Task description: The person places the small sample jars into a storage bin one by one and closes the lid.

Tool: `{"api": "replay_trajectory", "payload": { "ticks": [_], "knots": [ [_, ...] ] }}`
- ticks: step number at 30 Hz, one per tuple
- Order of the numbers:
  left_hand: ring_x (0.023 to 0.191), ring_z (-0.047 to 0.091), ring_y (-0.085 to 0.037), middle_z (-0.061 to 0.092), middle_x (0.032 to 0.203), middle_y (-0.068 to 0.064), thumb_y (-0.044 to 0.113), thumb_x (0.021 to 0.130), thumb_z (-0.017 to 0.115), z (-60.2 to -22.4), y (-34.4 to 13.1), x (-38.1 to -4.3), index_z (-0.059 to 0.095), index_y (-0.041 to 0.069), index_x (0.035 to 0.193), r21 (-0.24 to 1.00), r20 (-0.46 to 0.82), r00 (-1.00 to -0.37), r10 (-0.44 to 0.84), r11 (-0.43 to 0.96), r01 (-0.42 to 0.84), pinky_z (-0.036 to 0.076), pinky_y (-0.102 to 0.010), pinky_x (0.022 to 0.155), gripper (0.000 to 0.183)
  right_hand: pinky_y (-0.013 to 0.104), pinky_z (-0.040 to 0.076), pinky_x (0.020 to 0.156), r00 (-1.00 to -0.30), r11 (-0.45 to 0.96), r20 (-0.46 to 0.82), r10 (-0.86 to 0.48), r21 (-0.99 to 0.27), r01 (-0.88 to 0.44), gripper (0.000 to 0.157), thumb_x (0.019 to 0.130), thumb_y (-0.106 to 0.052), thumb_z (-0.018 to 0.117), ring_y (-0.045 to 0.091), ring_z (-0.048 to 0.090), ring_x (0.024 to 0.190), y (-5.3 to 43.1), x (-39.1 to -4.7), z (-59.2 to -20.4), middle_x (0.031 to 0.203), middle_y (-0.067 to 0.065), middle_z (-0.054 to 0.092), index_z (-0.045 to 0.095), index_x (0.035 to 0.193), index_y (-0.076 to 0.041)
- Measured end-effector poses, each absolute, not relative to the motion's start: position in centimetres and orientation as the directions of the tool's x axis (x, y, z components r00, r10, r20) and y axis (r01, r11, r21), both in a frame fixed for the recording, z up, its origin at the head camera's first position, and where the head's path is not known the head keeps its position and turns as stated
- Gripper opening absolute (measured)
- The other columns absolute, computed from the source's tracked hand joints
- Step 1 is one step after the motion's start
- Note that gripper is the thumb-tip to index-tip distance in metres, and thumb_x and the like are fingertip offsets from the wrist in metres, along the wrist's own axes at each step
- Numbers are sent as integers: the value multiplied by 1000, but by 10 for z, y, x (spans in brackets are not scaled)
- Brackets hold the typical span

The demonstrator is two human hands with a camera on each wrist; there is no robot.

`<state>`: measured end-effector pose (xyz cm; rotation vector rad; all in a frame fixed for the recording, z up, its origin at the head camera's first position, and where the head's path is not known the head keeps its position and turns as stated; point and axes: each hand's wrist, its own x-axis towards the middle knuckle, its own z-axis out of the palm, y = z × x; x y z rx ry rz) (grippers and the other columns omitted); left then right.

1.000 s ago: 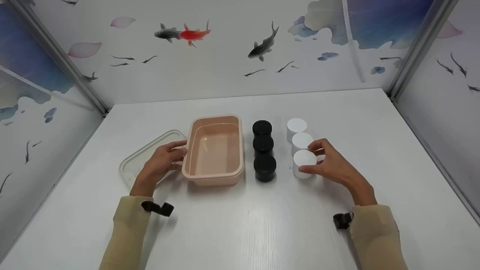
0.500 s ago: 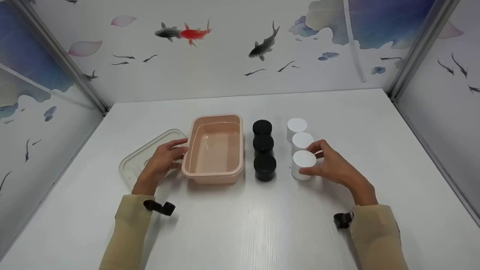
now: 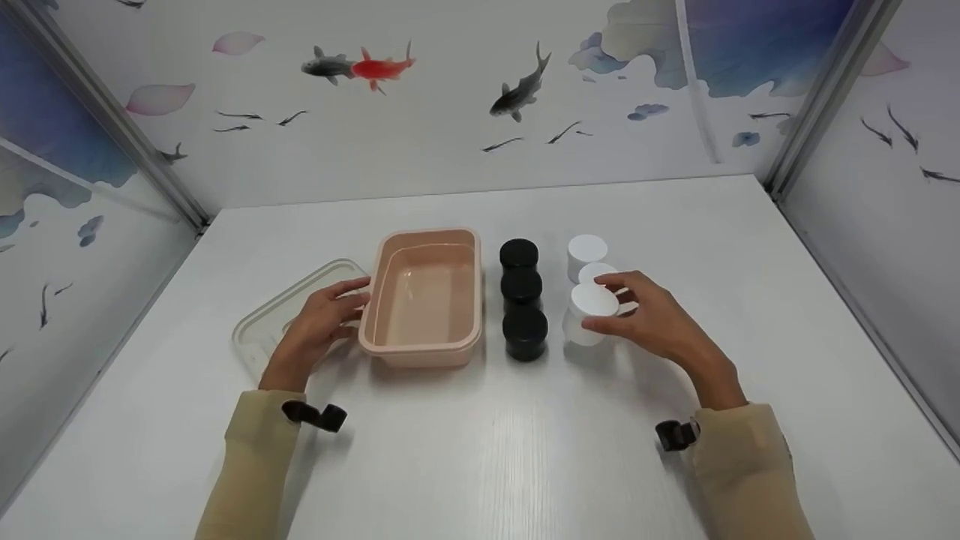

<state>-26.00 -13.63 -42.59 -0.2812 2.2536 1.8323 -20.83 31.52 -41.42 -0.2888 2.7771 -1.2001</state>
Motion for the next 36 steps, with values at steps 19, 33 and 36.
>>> {"api": "replay_trajectory", "payload": {
  "ticks": [19, 33, 36],
  "knots": [
    [102, 71, -22, 69, 125, -14, 19, 97, 65, -425, -135, -261, 57, 14, 140, 945, -273, -962, 7, 188, -267, 60, -34, 81, 44, 36, 50, 84, -981, 676, 155, -120, -710, -195, 70, 88, -38, 77, 46, 54, 121, 241, -210, -361, 136, 25, 44, 51, 143, -4],
    [103, 70, -24, 67, 129, -15, 21, 98, 62, -430, -132, -262, 57, 15, 140, 943, -289, -957, -13, 169, -287, 59, -31, 78, 43, 49, 50, 96, -986, 617, 89, -139, -771, -157, 73, 88, -40, 76, 38, 50, 131, 187, -232, -346, 147, 17, 48, 46, 147, -8],
    [103, 70, -23, 67, 129, -15, 21, 98, 61, -431, -131, -262, 57, 15, 140, 947, -283, -959, -12, 156, -281, 58, -30, 77, 43, 48, 51, 97, -980, 607, 107, -170, -772, -190, 71, 89, -35, 76, 36, 53, 129, 171, -233, -341, 146, 15, 49, 46, 147, -9]
  ]
}}
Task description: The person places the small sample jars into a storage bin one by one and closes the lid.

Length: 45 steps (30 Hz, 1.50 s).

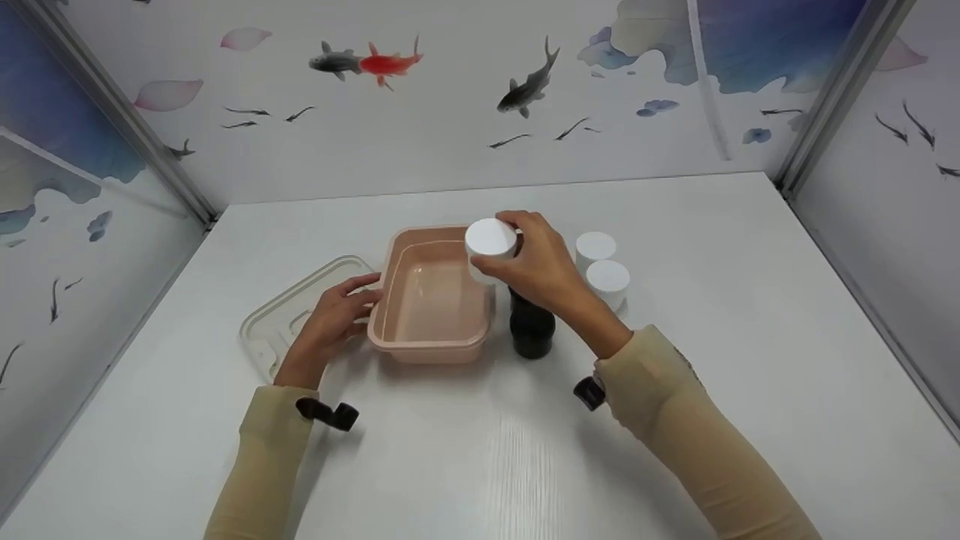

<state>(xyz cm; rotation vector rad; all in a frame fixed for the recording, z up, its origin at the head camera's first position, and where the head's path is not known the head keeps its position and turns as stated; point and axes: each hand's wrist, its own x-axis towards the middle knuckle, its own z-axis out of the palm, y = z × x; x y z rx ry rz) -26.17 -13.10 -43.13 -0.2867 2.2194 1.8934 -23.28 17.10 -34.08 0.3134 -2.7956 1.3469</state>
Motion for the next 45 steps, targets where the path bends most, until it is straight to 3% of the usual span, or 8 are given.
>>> {"api": "replay_trajectory", "payload": {
  "ticks": [14, 26, 33, 39, 45],
  "knots": [
    [107, 69, -29, 67, 129, -18, 20, 98, 59, -433, -129, -260, 54, 14, 142, 953, -276, -961, 3, 127, -274, 56, -25, 65, 44, 47, 48, 101, -957, 612, 163, -238, -741, -278, 69, 85, -26, 80, 36, 56, 125, 119, -258, -327, 142, 17, 51, 49, 142, -3],
    [98, 70, -23, 68, 124, -14, 25, 99, 60, -433, -128, -260, 55, 16, 142, 945, -280, -960, 5, 176, -274, 58, -26, 67, 44, 47, 51, 99, -954, 654, 62, -293, -715, -247, 67, 83, -25, 78, 32, 58, 114, 83, -290, -327, 135, 18, 56, 51, 140, -1],
    [102, 71, -26, 67, 127, -15, 25, 99, 60, -430, -128, -258, 54, 16, 142, 943, -282, -959, 15, 188, -274, 59, -27, 69, 44, 46, 49, 103, -957, 695, -28, -287, -694, -188, 67, 85, -28, 78, 32, 55, 122, 74, -307, -339, 139, 18, 56, 51, 139, 0],
    [103, 71, -27, 68, 127, -16, 24, 99, 60, -429, -130, -257, 54, 16, 142, 949, -267, -963, 26, 179, -258, 60, -28, 70, 44, 45, 51, 102, -960, 674, -71, -272, -726, -138, 60, 86, -24, 78, 32, 58, 116, 72, -321, -347, 133, 19, 58, 53, 135, 1],
    [100, 71, -23, 69, 125, -13, 25, 100, 60, -429, -131, -256, 54, 17, 143, 948, -264, -964, 42, 196, -251, 61, -31, 74, 44, 45, 51, 103, -956, 655, -123, -265, -751, -84, 64, 86, -24, 77, 32, 58, 116, 67, -327, -349, 135, 20, 57, 49, 138, 2]
  ]
}}
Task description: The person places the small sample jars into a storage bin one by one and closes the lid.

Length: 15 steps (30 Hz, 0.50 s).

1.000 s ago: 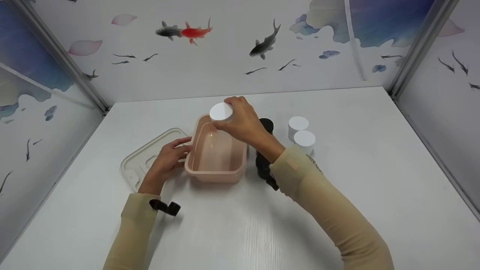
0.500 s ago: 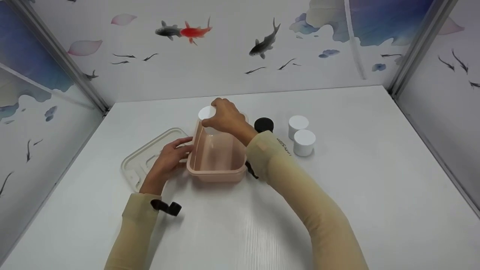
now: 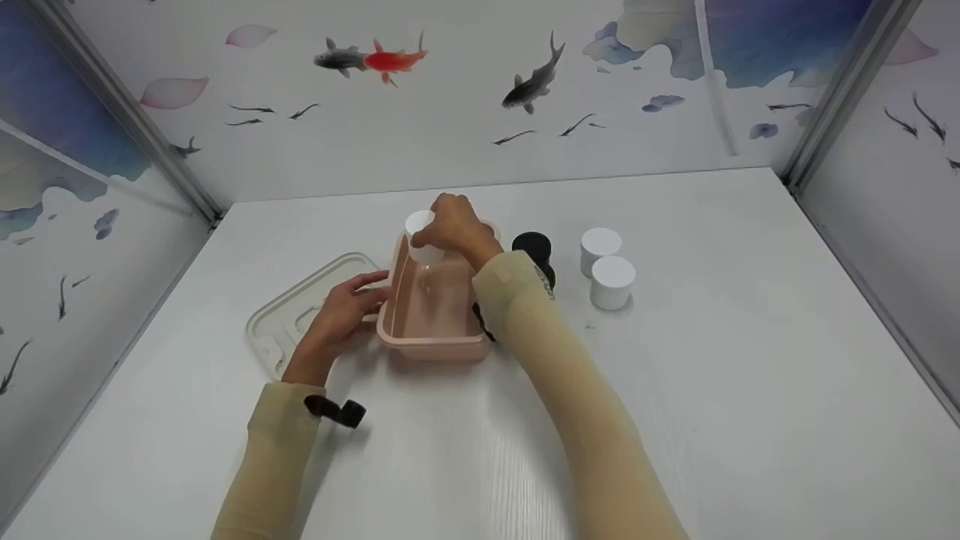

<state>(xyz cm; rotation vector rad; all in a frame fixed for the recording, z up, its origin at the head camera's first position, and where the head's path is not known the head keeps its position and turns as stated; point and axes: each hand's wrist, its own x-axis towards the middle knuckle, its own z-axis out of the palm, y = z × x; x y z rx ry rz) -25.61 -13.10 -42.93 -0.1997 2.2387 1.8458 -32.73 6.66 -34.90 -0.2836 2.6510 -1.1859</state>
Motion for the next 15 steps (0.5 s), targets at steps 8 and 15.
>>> {"api": "replay_trajectory", "payload": {
  "ticks": [8, 15],
  "knots": [
    [97, 70, -23, 70, 123, -16, 24, 100, 61, -431, -128, -257, 53, 14, 143, 949, -262, -964, 48, 195, -248, 60, -29, 71, 46, 43, 51, 104, -952, 691, -194, -235, -723, -23, 61, 86, -16, 79, 30, 58, 116, 51, -331, -346, 135, 18, 58, 51, 138, 1],
    [90, 69, -19, 71, 121, -15, 23, 99, 62, -431, -129, -258, 55, 15, 142, 947, -268, -963, 31, 191, -258, 60, -30, 68, 45, 50, 44, 109, -944, 781, -239, -229, -624, -32, 66, 85, -21, 79, 31, 55, 120, 45, -335, -352, 140, 16, 55, 50, 141, -2]
  ]
}}
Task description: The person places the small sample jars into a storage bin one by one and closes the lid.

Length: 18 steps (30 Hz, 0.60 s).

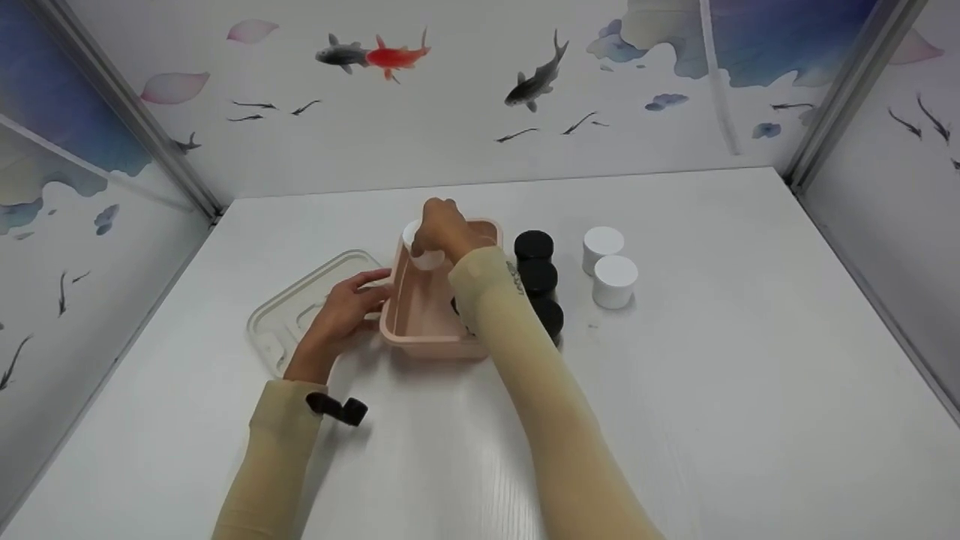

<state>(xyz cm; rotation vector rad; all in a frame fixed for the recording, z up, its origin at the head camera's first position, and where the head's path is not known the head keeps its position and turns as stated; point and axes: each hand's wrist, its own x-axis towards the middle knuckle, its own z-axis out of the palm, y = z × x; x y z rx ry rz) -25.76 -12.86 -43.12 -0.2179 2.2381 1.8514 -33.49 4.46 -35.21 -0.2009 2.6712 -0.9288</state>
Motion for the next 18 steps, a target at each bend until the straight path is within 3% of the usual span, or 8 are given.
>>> {"api": "replay_trajectory", "payload": {
  "ticks": [5, 13, 18],
  "knots": [
    [93, 70, -20, 70, 122, -14, 22, 99, 62, -431, -129, -258, 54, 14, 142, 948, -271, -962, 44, 188, -258, 61, -29, 68, 45, 57, 35, 113, -934, 826, -283, -218, -564, -21, 65, 85, -23, 79, 30, 54, 124, 46, -337, -358, 142, 13, 55, 51, 141, -6],
    [96, 71, -24, 71, 121, -14, 22, 99, 63, -431, -130, -257, 55, 14, 142, 955, -263, -963, 57, 161, -251, 60, -29, 68, 45, 44, 47, 108, -913, 850, -318, -257, -524, -57, 61, 86, -16, 78, 28, 54, 114, 39, -342, -366, 136, 17, 58, 52, 138, 1],
    [91, 70, -20, 71, 119, -14, 22, 98, 64, -431, -130, -257, 55, 14, 142, 952, -267, -962, 47, 167, -256, 60, -29, 67, 45, 44, 42, 113, -893, 888, -382, -239, -457, -42, 65, 88, -19, 77, 27, 50, 129, 36, -342, -367, 151, 14, 48, 50, 146, -12]
  ]
}}
